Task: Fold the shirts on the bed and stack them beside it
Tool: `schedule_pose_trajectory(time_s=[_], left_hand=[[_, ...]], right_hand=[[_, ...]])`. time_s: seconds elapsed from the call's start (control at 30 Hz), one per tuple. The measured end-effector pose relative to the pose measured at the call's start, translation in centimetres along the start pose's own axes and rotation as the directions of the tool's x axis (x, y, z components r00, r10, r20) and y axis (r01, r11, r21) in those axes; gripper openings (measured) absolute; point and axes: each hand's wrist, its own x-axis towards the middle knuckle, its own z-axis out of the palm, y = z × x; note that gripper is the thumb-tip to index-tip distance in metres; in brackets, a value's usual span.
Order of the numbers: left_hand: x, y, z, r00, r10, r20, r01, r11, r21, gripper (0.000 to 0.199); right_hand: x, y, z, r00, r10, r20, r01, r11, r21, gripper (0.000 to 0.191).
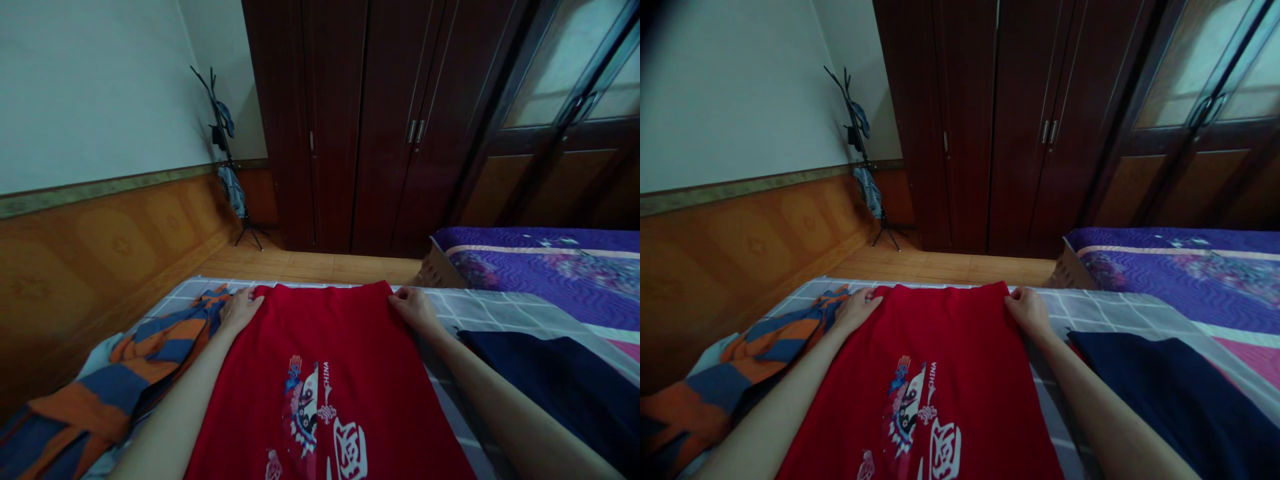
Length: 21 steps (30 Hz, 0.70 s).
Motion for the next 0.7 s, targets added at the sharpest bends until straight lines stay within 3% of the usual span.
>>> schedule_pose_trajectory(time_s=[0.2,0.3,0.47,0.6,0.7], left_hand=[[0.5,0.0,-0.2,0.996,-0.082,0.038,0.082,0.997,-0.003,0.045],[0.4,-0.3,-0.2,0.995,-0.092,0.036,0.093,0.995,-0.025,0.034],[0.4,-1.0,0.2,0.990,-0.121,-0.066,0.113,0.986,-0.119,0.027],[0.8,-1.0,1.2,0.986,-0.094,-0.134,0.056,0.963,-0.262,0.024],[1.0,-0.9,1.5,0.991,0.001,-0.136,-0.053,0.924,-0.378,0.025]], right_hand=[[0.1,-0.1,-0.1,0.999,-0.032,0.039,0.032,0.999,0.009,0.023],[0.0,-0.4,-0.1,0.998,-0.033,0.053,0.034,0.999,-0.019,0.024],[0.1,-0.2,-0.7,0.999,0.037,-0.004,-0.037,0.997,-0.070,0.027],[-0.2,0.1,-1.2,0.997,0.074,-0.033,-0.077,0.991,-0.112,0.024],[-0.4,0.1,-1.3,0.995,0.086,-0.049,-0.092,0.987,-0.135,0.023]])
